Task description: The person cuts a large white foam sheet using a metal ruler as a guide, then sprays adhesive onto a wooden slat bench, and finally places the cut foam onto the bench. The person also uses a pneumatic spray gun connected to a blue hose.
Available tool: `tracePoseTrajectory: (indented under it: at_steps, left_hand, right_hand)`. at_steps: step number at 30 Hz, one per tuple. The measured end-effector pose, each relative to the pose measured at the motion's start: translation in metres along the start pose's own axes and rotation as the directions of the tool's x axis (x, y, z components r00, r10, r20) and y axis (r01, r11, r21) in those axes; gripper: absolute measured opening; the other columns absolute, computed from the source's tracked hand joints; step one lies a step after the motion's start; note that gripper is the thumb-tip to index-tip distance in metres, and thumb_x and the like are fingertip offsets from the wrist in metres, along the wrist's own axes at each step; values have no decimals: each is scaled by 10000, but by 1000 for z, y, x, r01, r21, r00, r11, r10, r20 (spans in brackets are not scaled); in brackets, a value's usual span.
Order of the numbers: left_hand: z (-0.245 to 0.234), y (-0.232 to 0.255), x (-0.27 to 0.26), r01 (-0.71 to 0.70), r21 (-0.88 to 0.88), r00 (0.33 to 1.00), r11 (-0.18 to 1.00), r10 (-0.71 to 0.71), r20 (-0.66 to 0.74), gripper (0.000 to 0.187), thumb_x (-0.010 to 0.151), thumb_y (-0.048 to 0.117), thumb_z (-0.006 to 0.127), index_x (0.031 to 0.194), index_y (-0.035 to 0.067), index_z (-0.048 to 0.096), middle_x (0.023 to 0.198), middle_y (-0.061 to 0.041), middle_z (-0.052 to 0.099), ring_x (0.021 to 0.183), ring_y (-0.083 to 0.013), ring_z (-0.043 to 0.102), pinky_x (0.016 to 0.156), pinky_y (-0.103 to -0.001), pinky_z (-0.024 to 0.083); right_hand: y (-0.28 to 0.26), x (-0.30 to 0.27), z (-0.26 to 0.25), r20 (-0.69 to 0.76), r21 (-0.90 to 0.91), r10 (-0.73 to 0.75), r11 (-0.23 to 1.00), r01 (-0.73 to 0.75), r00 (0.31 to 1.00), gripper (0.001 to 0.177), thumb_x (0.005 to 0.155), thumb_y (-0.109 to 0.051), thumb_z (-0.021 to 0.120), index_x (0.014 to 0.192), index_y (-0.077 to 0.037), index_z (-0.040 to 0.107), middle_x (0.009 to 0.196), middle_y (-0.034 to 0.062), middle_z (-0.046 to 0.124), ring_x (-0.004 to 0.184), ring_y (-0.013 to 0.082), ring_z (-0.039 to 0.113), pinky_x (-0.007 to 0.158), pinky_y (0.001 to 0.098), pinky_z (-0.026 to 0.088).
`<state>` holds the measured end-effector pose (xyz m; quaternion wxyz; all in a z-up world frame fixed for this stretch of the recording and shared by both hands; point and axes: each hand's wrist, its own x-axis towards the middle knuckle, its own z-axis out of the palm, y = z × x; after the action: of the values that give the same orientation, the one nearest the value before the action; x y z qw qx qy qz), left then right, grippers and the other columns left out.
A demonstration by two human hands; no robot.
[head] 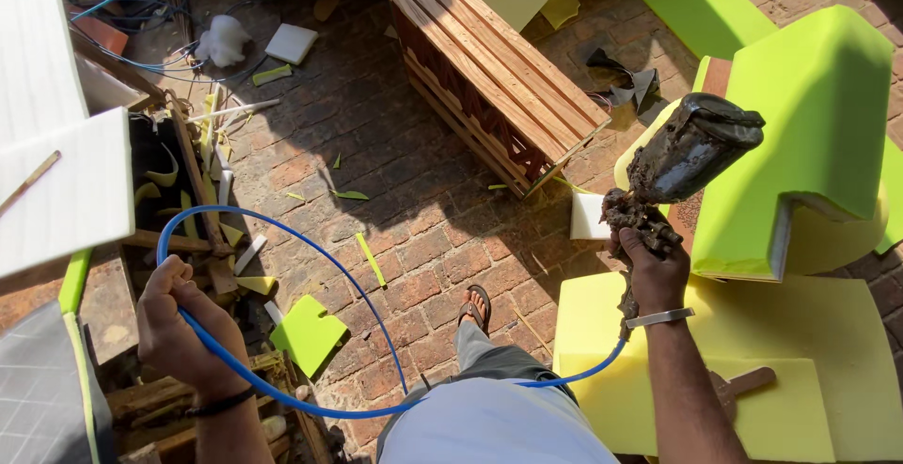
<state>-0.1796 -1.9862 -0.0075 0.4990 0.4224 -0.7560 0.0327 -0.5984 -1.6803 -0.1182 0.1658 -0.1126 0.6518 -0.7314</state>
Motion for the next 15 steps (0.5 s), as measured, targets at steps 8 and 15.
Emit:
tracePoseTrajectory:
  at_steps: [8, 15]
  left_hand:
    - [199, -18, 136, -116, -28, 957, 993, 119, 265, 148, 1130, 11, 596, 1227, 25, 707, 1067, -170, 716, 1024, -330, 703, 905, -417, 588]
    - [404, -108, 181, -356, -11, 699, 935, 273, 661, 154, 1006, 238, 701, 1023, 95, 754, 1433, -171, 643, 1322, -330, 595, 1019, -440, 548]
  right_hand:
    - [10, 97, 62, -191, -5, 9, 1000, -10, 982, 189, 973, -35, 723, 1145, 38, 694, 966, 82, 742, 788, 159, 715, 717, 303, 629]
    - [40, 141, 122, -449, -243, 166, 923, -299, 878, 175, 943, -111, 777, 1032, 21, 707, 885, 88, 755, 714, 139, 704, 655, 298, 586]
